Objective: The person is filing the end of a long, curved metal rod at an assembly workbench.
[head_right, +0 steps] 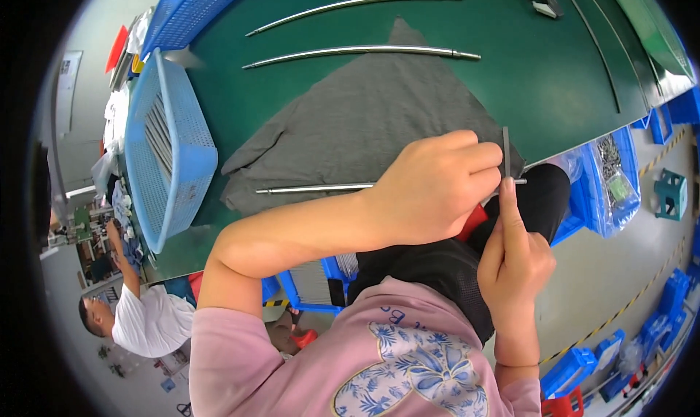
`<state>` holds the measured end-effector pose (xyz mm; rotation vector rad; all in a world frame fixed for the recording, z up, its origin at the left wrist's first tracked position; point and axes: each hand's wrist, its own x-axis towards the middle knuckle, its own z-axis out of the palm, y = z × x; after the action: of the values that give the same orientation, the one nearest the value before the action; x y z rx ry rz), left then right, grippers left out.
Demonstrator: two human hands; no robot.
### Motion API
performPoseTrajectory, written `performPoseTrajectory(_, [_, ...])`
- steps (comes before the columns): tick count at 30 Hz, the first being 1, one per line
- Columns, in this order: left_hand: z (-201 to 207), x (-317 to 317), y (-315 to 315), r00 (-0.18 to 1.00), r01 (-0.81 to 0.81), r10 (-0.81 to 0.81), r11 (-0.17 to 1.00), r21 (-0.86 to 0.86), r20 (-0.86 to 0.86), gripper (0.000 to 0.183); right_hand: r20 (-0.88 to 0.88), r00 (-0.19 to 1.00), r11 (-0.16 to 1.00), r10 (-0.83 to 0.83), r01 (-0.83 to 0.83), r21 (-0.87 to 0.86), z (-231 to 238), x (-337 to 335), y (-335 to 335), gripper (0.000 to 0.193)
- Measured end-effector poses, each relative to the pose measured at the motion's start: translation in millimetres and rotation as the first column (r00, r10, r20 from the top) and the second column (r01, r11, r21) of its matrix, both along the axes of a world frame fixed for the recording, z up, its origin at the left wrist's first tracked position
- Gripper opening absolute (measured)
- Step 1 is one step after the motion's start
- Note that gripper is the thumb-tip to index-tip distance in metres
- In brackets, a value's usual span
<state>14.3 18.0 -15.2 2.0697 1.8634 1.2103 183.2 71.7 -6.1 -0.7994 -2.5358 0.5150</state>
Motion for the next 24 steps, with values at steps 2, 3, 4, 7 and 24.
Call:
performPoseTrajectory(2, [0.1,0.2,-2.7,1.0,-0.007,0.007,1.0,0.011,-0.011,0.013,-0.053,0.999,1.0,-0.007,0.008,0.018,-3.3,9.7,-10.1,0.048])
performPoseTrajectory(3, [0.0,1.5,-5.3,1.0,-0.004,0.004,1.0,-0.017,-0.01,0.013,-0.019,1.0,1.0,-0.005,0.005,-0.026,-1.4,22.9,-16.5,0.048])
performPoseTrajectory(4, [0.1,1.2,-6.3,1.0,0.001,-0.001,0.999,-0.045,-0.009,0.012,0.015,1.0,0.998,-0.004,0.006,-0.07,0.2,28.8,-19.0,0.048])
performPoseTrajectory(7, [1.4,-1.1,-7.4,1.0,-0.007,0.007,0.999,-0.033,0.004,0.012,-0.046,0.999,0.999,0.024,-0.022,0.028,-4.5,0.5,-7.3,0.049])
performPoseTrajectory(24, [7.7,-12.0,-7.1,1.0,-0.008,0.008,1.0,-0.003,-0.008,0.015,-0.156,0.987,0.994,0.044,-0.028,0.102,-18.4,-5.1,-9.2,0.057])
